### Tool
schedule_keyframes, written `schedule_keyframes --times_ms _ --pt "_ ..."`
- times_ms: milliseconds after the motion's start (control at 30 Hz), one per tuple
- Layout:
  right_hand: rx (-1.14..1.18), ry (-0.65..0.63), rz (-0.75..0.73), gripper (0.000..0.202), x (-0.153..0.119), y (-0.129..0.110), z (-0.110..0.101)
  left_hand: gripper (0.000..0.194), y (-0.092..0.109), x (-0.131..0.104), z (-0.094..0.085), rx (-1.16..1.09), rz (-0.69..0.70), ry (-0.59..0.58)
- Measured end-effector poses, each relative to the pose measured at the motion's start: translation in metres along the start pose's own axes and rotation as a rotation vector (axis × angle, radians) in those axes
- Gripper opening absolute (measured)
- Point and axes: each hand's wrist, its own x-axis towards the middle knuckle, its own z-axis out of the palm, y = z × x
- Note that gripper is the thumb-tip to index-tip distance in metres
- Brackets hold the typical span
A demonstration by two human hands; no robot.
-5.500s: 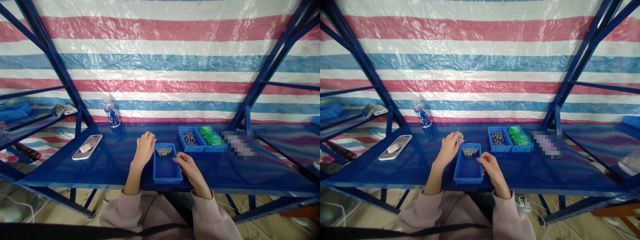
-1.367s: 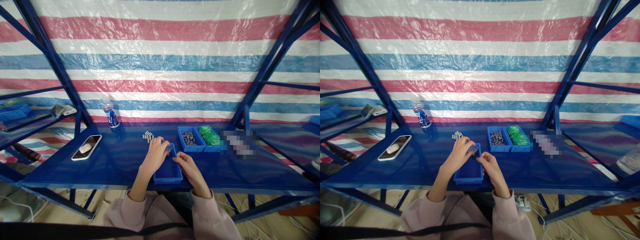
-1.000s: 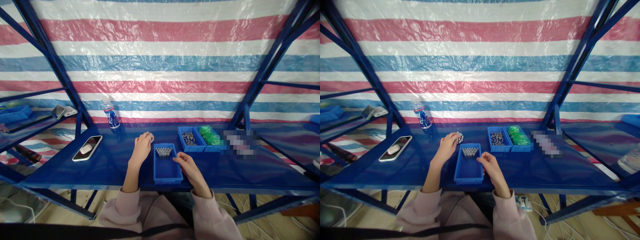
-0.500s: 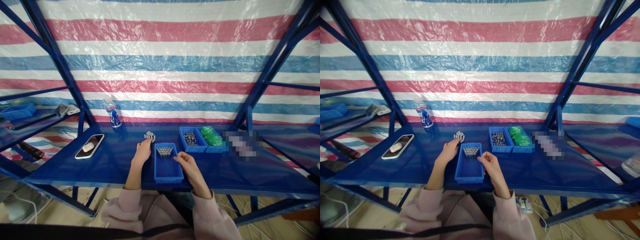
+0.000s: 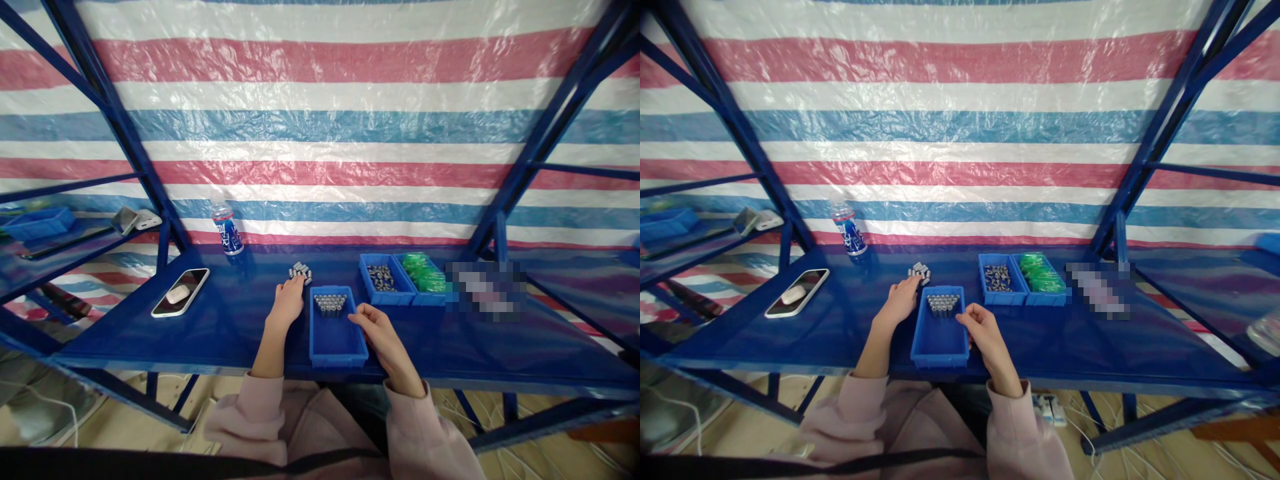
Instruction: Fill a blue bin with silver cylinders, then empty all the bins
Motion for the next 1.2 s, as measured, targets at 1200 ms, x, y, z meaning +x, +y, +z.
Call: schedule_keyframes --times_ms 1200 --pt "-0.036 0.008 0.002 0.033 -0.001 0.000 -0.001 0.016 -0.003 -0.039 -0.027 -0.008 -0.059 0.037"
